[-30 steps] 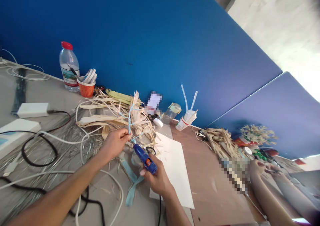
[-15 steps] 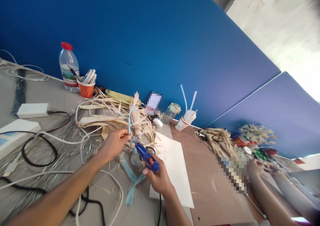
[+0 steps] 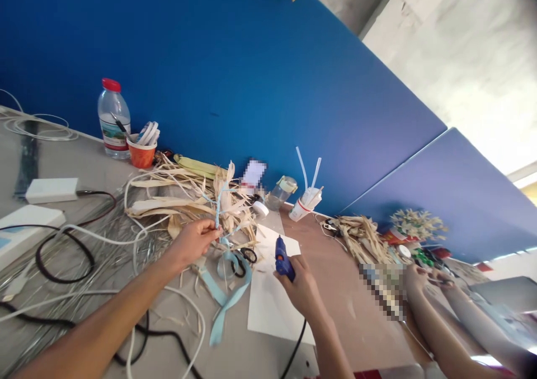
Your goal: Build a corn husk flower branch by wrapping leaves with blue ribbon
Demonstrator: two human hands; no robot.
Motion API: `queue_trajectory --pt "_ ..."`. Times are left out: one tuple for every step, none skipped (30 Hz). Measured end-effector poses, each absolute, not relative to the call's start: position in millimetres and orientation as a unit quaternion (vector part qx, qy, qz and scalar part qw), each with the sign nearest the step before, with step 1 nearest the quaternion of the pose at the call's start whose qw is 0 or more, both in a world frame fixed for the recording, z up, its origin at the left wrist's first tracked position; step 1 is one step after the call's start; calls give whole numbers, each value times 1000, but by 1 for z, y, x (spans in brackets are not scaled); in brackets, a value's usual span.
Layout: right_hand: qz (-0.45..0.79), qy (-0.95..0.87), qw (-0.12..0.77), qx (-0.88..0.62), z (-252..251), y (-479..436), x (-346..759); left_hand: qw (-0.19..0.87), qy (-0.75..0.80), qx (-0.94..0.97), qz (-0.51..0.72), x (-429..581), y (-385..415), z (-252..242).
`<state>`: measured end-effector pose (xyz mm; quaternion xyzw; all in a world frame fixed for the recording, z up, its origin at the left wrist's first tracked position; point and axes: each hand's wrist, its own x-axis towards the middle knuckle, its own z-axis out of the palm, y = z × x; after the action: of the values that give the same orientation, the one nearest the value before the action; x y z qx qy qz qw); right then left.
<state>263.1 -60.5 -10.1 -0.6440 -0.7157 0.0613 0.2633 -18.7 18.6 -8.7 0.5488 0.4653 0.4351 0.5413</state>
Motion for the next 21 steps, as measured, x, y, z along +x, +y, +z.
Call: queue_trajectory --pt "37 -713 251 -654 -15 -57 267 556 455 542 435 -19 18 -7" --pt "16 -711 234 -663 -19 -53 270 571 444 535 436 -19 17 -5" --pt "0 -708 217 -672 -24 -50 271 585 434 529 435 -19 16 -3" --pt "-12 -706 203 -679 -29 -47 272 597 427 524 433 -19 15 -1" --pt "-20 -703 190 -685 -33 -45 272 607 421 520 429 -20 15 1" --pt "-24 -698 182 -692 -37 -44 272 615 417 517 425 -20 14 2" --pt "-23 -694 179 -697 -41 -43 273 623 412 515 421 -20 13 3" --pt "-18 -691 179 -700 -44 -43 274 629 406 514 418 -21 13 3" --pt "-8 -688 182 -702 -46 -44 275 634 401 514 415 -21 13 3" --pt "4 -686 186 -703 -46 -45 277 639 395 514 415 -22 12 3" --pt "17 -685 192 -703 -44 -46 280 644 389 512 414 -22 12 2" --pt "28 -684 203 -700 -39 -48 282 650 382 510 414 -22 12 2" --pt "40 -682 222 -696 -33 -50 283 658 373 507 412 -22 11 2" --pt "53 -678 248 -689 -25 -52 282 668 363 504 410 -22 11 2" --pt "76 -675 286 -676 -17 -54 278 679 350 500 407 -22 11 3" --pt "113 -671 332 -654 -8 -55 272 690 339 497 402 -22 10 3" --pt "161 -660 374 -631 0 -55 263 700 330 494 396 -22 9 4" --pt "229 -648 402 -605 7 -55 251 707 323 493 390 -21 8 5" --pt "310 -631 424 -571 11 -53 237 713 318 493 384 -21 7 6" --pt "397 -606 444 -527 14 -50 223 716 315 495 377 -21 6 7" --pt "484 -579 448 -480 14 -46 208 718 314 499 371 -21 6 7"
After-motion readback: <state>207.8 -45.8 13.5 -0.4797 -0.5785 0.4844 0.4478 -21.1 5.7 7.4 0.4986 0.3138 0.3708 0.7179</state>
